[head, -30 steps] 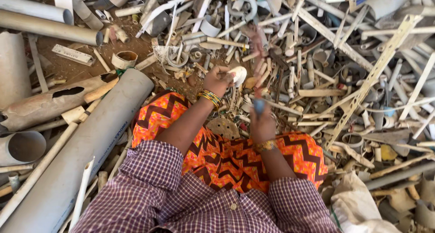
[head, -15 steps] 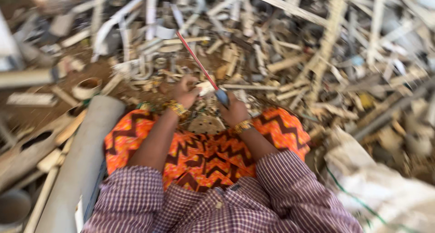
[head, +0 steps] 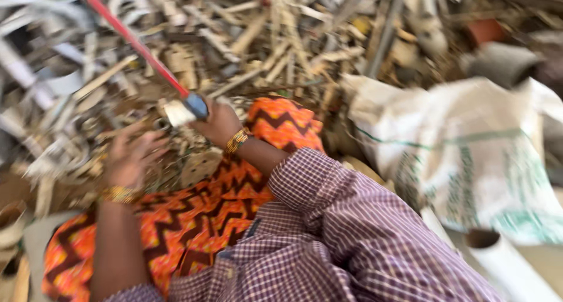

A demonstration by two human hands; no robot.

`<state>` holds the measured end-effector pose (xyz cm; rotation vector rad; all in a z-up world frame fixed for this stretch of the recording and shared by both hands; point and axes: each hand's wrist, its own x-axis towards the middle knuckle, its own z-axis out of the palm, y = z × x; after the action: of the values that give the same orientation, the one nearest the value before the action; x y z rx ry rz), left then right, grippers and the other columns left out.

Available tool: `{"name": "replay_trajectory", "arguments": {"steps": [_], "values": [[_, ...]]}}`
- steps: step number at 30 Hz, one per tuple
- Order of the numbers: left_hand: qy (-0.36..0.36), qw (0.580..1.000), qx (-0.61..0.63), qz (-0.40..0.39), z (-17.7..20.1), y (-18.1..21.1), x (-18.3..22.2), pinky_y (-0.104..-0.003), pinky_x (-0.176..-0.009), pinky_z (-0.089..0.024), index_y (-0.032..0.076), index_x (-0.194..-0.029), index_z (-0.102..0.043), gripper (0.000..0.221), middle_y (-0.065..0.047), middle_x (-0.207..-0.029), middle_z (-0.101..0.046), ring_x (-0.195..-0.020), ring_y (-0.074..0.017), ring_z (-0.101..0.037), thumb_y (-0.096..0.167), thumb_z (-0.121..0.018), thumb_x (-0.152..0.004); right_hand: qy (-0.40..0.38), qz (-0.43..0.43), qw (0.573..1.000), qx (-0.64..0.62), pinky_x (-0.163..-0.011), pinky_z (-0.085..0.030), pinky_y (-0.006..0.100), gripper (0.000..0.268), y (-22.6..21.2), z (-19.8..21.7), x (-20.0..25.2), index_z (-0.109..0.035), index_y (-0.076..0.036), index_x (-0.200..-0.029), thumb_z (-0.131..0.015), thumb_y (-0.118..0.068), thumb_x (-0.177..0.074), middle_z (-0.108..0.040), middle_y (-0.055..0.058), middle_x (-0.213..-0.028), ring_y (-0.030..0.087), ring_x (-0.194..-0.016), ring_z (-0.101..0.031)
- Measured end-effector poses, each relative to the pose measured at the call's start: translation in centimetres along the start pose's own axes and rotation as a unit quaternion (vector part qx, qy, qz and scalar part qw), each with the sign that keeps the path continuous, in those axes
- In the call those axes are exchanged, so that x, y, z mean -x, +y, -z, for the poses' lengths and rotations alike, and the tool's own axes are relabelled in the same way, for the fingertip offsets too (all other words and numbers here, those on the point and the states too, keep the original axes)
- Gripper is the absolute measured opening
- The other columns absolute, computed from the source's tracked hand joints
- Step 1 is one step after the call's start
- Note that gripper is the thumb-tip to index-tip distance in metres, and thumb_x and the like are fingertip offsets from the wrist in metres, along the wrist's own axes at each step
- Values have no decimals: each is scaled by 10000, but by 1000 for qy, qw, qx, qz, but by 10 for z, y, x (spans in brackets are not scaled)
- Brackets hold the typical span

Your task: The person sits on the ground among a pile of scrap and uses a hacksaw to cut a small PVC pipe piece and deburr the inside of a PVC pipe connector.

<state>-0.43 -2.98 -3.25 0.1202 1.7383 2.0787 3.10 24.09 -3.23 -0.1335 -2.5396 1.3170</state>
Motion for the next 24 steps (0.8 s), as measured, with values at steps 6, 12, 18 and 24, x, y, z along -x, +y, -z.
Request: {"name": "replay_trajectory", "arguments": {"steps": [6, 12, 18, 24], "values": [[32, 969, -245, 16, -6, 18, 6, -326, -847, -559, -40, -1372, -532, 398, -197, -1200, -710, -1067, -241, -703, 148, -662, -1046, 271, -213, 916, 207, -647, -576, 444, 308, 101, 159, -5, -735, -12, -776, -836, -303, -784, -724, 177, -732, 318, -668, -714], [-27, 966, -257, 11, -4, 21, 11, -283, -896, -561, -48, -1331, -572, 307, -180, -1231, -702, -1093, -217, -699, 118, -620, -1077, 622, -201, 638, 407, -718, -545, 483, 550, 186, 458, 144, -656, -11, -1136, -803, -479, -887, -741, 204, -931, 400, -829, -698], [-61, 959, -277, 7, -9, 24, 3, -301, -909, -555, -61, -1342, -567, 299, -188, -1255, -694, -1121, -229, -694, 115, -595, -1102, 808, 22, 576, 123, -581, -593, 371, 407, 160, 588, 244, -580, 91, -1086, -841, -114, -850, -741, 176, -866, 226, -632, -712], [-54, 953, -299, 12, -12, 22, 3, -296, -904, -554, -62, -1350, -567, 299, -187, -1246, -698, -1100, -228, -702, 95, -581, -1096, 723, 57, 682, 94, -474, -568, 287, 501, 142, 507, 187, -493, 69, -1296, -785, -51, -908, -717, 88, -793, 130, -510, -652]]}}
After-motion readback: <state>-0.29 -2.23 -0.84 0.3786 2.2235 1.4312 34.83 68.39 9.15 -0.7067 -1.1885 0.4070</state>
